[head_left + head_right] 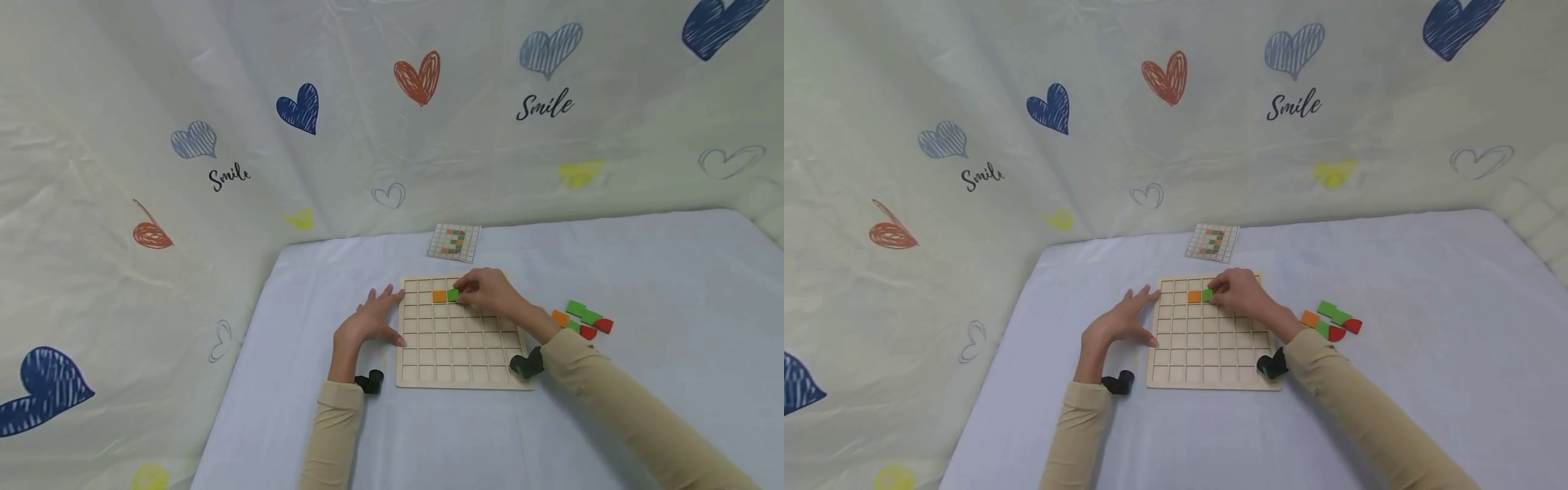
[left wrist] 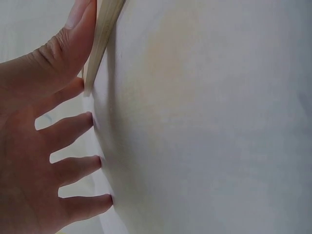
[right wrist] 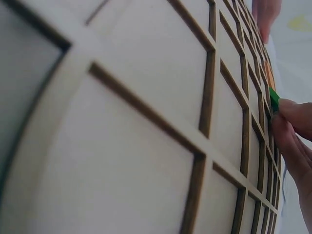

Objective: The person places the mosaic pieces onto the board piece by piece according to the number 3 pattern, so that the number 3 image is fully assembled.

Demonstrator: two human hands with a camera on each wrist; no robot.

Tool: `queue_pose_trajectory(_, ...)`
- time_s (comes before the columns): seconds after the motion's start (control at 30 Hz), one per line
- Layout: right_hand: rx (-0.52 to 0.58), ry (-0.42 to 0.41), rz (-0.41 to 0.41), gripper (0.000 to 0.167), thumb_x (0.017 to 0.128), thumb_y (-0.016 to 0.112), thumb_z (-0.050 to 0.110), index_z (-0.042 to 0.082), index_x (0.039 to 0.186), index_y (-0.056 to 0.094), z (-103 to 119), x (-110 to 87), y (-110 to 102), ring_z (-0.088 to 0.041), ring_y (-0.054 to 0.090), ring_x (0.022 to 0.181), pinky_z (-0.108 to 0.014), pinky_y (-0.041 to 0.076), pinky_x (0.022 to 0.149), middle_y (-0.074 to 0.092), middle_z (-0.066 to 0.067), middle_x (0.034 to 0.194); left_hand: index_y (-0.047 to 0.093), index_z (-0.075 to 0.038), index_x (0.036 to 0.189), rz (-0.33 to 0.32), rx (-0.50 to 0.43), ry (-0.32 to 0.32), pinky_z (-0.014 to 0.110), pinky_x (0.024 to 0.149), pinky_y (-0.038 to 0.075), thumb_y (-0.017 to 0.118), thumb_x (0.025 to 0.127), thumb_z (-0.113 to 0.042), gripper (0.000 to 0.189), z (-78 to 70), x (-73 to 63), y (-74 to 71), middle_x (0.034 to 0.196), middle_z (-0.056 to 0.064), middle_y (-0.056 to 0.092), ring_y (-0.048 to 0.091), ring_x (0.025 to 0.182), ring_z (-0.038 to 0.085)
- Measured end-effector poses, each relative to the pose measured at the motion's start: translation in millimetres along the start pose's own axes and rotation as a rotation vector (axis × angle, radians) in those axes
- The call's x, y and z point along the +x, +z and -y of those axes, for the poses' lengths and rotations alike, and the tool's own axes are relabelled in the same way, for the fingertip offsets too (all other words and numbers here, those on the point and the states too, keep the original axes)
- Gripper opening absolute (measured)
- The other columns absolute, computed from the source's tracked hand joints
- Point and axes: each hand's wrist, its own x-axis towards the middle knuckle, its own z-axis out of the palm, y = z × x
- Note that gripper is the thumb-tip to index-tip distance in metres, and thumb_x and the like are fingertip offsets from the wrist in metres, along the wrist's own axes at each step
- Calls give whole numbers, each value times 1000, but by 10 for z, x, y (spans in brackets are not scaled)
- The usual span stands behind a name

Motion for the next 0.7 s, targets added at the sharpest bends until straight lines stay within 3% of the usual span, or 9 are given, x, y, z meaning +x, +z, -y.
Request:
queue_pose_trajectory(0.23, -101, -48, -12, 25, 87, 79, 6, -4, 109, 77, 3, 23, 18, -26, 70, 86, -41, 59, 77, 72, -13, 97, 33, -22, 163, 6, -3, 0, 65, 126, 13, 94, 73, -22, 109, 1, -2, 8, 173, 6, 16, 3, 160, 40)
queue_pose_trajectory(0.7, -110, -92, 11, 27, 86, 80, 3, -8, 110, 76, 16, 38, 18, -28, 67, 88, -39, 58, 74, 71, -16, 99, 33, -23, 163, 4, 1, -16, 65, 126, 14, 94, 74, -22, 108, -4, -1, 4, 173, 5, 15, 3, 160, 39)
